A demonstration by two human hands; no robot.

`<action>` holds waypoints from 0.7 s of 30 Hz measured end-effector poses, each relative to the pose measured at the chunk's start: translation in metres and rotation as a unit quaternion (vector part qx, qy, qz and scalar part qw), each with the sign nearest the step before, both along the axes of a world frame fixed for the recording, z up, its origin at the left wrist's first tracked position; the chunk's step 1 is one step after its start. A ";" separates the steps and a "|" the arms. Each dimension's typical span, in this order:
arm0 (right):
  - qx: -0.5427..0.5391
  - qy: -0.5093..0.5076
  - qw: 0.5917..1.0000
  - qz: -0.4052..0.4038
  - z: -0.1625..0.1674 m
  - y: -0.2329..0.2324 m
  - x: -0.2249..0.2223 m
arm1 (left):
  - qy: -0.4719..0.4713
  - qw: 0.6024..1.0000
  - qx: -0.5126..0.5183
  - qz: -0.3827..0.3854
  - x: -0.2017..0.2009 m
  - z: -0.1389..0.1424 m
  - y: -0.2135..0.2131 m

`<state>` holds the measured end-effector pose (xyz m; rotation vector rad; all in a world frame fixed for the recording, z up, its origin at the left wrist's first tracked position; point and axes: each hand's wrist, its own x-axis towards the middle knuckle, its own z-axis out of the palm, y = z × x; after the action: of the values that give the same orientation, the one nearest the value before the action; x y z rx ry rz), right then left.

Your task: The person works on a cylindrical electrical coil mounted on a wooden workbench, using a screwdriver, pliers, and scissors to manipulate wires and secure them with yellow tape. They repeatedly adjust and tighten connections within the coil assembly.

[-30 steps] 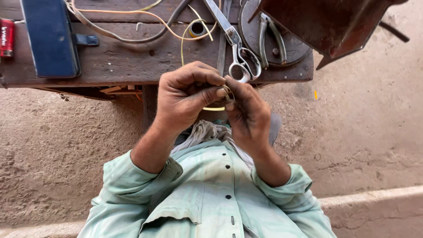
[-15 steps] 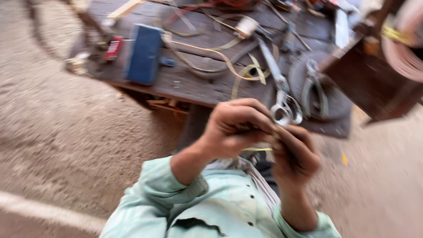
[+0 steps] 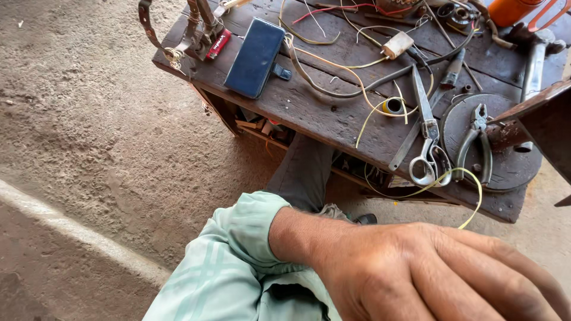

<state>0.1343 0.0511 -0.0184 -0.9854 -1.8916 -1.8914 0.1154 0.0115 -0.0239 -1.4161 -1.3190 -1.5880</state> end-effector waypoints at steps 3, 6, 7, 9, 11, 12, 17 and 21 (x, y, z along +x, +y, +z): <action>-0.020 0.016 1.000 -0.011 0.009 -0.028 0.005 | 0.008 0.999 0.041 -0.003 0.002 -0.005 0.014; -0.040 0.064 0.997 0.006 -0.001 -0.022 -0.002 | -0.012 0.999 0.041 -0.010 0.004 -0.013 0.020; -0.045 0.074 0.996 0.009 -0.009 -0.017 -0.004 | -0.012 0.999 0.030 -0.008 0.002 -0.015 0.022; -0.052 0.078 0.996 0.010 -0.024 -0.008 -0.005 | -0.026 1.000 0.007 -0.013 0.001 -0.020 0.022; -0.067 0.088 0.994 0.027 -0.035 -0.003 -0.007 | -0.046 0.999 0.001 -0.020 0.002 -0.024 0.025; -0.071 0.090 0.993 0.030 -0.038 -0.001 -0.007 | -0.051 0.998 0.002 -0.022 0.003 -0.025 0.027; -0.047 0.090 0.995 0.000 -0.032 -0.010 -0.009 | -0.056 0.998 0.018 -0.037 0.000 -0.033 0.031; -0.049 0.042 0.997 -0.048 -0.026 -0.017 -0.007 | -0.058 0.997 0.004 -0.045 -0.001 -0.037 0.029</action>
<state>0.1269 0.0343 -0.0448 -1.1869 -1.9369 -1.7905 0.1147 0.0400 -0.0607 -1.4149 -1.3306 -1.7556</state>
